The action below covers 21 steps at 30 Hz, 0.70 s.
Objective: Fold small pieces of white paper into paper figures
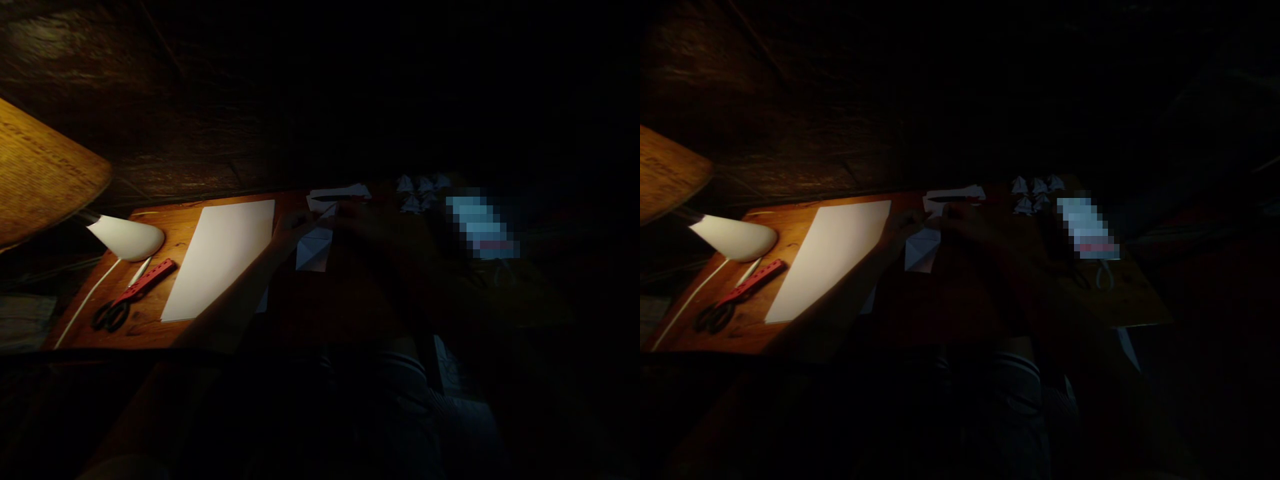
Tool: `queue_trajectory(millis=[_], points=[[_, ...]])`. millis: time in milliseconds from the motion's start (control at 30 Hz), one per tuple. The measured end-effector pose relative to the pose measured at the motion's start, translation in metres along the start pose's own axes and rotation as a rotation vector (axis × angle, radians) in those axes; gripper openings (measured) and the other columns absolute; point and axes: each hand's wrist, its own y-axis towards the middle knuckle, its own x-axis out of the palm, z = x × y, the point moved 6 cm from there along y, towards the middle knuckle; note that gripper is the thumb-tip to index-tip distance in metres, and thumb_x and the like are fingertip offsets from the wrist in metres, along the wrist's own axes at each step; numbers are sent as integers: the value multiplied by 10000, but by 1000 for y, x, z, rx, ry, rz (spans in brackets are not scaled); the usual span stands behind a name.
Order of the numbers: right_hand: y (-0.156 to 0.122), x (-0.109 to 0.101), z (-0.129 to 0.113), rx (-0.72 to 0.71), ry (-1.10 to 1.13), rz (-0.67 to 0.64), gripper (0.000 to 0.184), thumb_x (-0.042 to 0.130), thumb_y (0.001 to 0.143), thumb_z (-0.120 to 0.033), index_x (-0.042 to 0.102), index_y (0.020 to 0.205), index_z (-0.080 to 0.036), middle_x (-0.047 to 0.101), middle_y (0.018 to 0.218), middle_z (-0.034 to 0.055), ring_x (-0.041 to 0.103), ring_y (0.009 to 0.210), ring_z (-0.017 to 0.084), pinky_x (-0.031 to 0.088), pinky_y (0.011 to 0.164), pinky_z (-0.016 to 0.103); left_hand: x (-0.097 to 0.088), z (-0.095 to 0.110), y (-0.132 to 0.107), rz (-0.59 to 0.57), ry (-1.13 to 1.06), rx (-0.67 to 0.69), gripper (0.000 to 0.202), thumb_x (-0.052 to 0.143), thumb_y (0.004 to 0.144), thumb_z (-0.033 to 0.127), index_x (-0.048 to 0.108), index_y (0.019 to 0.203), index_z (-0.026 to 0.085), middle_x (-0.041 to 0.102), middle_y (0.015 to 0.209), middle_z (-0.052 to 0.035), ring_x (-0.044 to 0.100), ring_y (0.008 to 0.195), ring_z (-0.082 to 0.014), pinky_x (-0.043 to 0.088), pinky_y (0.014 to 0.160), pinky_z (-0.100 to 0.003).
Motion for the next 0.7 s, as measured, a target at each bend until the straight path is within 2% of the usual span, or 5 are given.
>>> queue_trajectory(millis=[100,233,367,500,700], points=[[-2,4,-4,45,-160,-79,399,913,699,-498,660,732,-192,710,815,29,613,782,172,504,733,314,-1,0,0,27,16,-3,271,758,725,367,549,640,217,521,632,29,525,674,-142,452,665,-277],[-3,5,-6,61,-232,-71,354,917,699,-428,675,702,-170,713,777,33,628,767,173,499,719,301,-1,-2,0,17,16,-10,275,769,739,378,560,672,211,546,639,36,544,655,-135,479,660,-275],[-1,7,-1,39,-192,-71,272,925,683,-332,713,717,-165,745,785,38,640,738,167,510,700,286,-2,-4,1,43,35,1,191,745,748,294,587,700,199,578,659,30,539,632,-120,445,620,-256],[0,9,3,33,-201,-79,235,940,670,-283,762,765,-162,787,855,63,662,762,179,527,727,295,-2,-3,2,21,59,5,160,715,748,217,573,678,196,560,641,30,510,608,-109,408,590,-245],[0,6,2,-52,-159,40,110,849,784,-278,789,818,-192,792,872,44,681,817,193,534,755,295,0,0,2,-11,71,52,134,723,694,195,599,644,188,555,622,29,478,604,-106,354,569,-235]])
